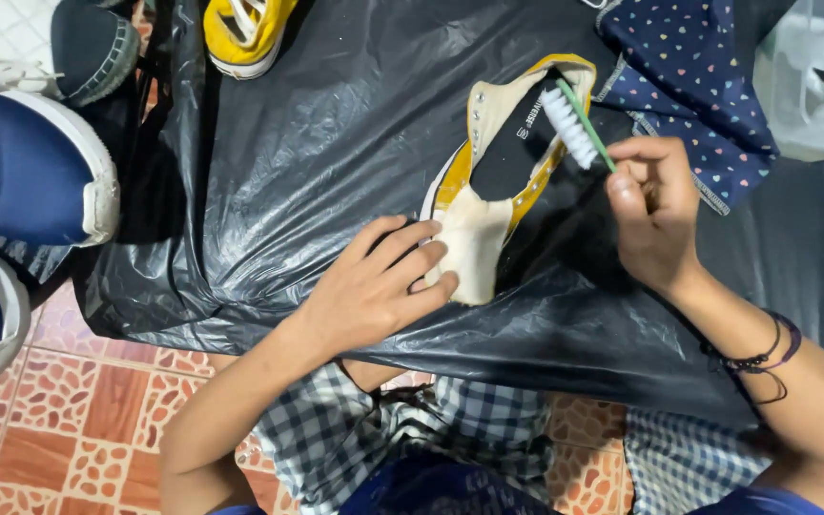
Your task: The person is cleaning the interior of a yellow sneaker by scrubbing the lining and tongue with a small brush dipped in cleaning solution.
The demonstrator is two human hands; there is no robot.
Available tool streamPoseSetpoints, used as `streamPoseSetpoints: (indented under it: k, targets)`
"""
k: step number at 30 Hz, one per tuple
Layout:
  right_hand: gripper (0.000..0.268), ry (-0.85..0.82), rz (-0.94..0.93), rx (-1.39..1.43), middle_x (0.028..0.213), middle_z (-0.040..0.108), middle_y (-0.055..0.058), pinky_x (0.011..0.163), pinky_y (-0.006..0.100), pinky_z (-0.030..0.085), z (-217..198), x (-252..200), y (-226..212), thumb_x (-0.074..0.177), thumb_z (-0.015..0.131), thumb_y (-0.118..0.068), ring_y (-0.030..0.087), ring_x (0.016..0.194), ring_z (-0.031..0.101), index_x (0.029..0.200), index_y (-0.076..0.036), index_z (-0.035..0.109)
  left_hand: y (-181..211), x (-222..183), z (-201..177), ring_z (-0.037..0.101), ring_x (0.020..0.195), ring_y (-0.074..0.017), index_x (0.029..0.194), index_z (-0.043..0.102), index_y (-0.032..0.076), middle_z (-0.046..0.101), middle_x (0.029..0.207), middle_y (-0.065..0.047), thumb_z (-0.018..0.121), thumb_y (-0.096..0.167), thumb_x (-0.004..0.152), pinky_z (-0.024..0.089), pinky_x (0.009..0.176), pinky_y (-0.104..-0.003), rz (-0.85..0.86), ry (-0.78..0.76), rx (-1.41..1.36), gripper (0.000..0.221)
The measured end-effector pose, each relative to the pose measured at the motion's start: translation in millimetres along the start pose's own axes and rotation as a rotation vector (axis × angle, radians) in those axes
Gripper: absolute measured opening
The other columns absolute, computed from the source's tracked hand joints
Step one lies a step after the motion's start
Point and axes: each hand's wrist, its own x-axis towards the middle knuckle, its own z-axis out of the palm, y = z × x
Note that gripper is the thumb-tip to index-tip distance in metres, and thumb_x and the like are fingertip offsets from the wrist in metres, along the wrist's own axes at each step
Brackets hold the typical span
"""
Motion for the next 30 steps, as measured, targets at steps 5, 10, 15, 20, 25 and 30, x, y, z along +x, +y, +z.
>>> streamPoseSetpoints:
  k: [5,10,15,20,25,30]
  targets:
    - [0.024,-0.064,0.015,-0.097,0.083,0.046,-0.001,0.063,0.02,0.03,4.6,-3.1,-9.7,0.109,0.047,-0.003,0.006,0.067,0.036,0.131,0.002,0.051,9.2,-35.8,8.7,0.056,0.12,-0.032,0.104,0.073,0.013,0.058,0.118,-0.014,0.072,0.016,0.088,0.046,0.104,-0.047,-0.184,0.058,-0.076,0.017]
    - [0.025,-0.151,0.033,-0.188,0.074,0.05,-0.001,0.06,0.021,0.03,13.9,-7.1,-24.3,0.108,0.049,0.0,0.007,0.06,0.037,0.132,0.002,0.055,24.7,-43.5,15.0,0.051,0.104,-0.0333,0.103,0.065,0.005,0.053,0.117,-0.018,0.057,0.002,0.081,0.045,0.093,-0.042,-0.498,0.046,-0.344,0.023]
    - [0.024,-0.155,-0.169,-0.245,0.059,0.057,0.007,0.05,0.03,0.04,27.0,-9.3,-21.0,0.103,0.054,-0.003,0.02,0.046,0.049,0.125,0.002,0.064,32.6,-36.0,38.3,0.062,0.076,-0.0331,0.093,0.058,0.01,0.059,0.076,-0.009,0.077,0.031,0.091,0.046,0.069,-0.044,-0.762,0.245,-0.548,0.029]
    - [0.028,-0.213,-0.177,-0.216,0.06,0.056,0.006,0.048,0.029,0.04,33.0,-8.4,-31.3,0.105,0.049,-0.002,0.017,0.045,0.049,0.129,0.003,0.063,70.3,-16.8,63.5,0.064,0.093,-0.0125,0.141,0.035,0.004,0.064,0.105,-0.009,0.071,-0.001,0.092,0.051,0.078,-0.023,-1.027,0.781,-1.326,0.061]
    - [0.034,-0.245,-0.18,-0.204,0.065,0.062,0.008,0.054,0.031,0.046,34.4,-15.0,-18.3,0.102,0.051,-0.003,0.02,0.055,0.06,0.132,0.005,0.066,99.7,6.1,65.0,0.063,0.12,-0.0169,0.152,0.041,-0.003,0.063,0.132,-0.013,0.068,-0.003,0.091,0.051,0.104,-0.03,-1.138,1.066,-1.657,0.066]
    - [0.041,-0.266,-0.21,-0.168,0.07,0.066,0.014,0.065,0.036,0.054,39.5,-19.2,-20.1,0.102,0.047,0.003,0.024,0.065,0.068,0.14,0.011,0.059,104.8,-1.1,79.4,0.067,0.11,-0.0151,0.145,0.054,-0.003,0.071,0.123,-0.012,0.061,-0.004,0.097,0.055,0.099,-0.033,-1.258,0.959,-1.58,0.048]
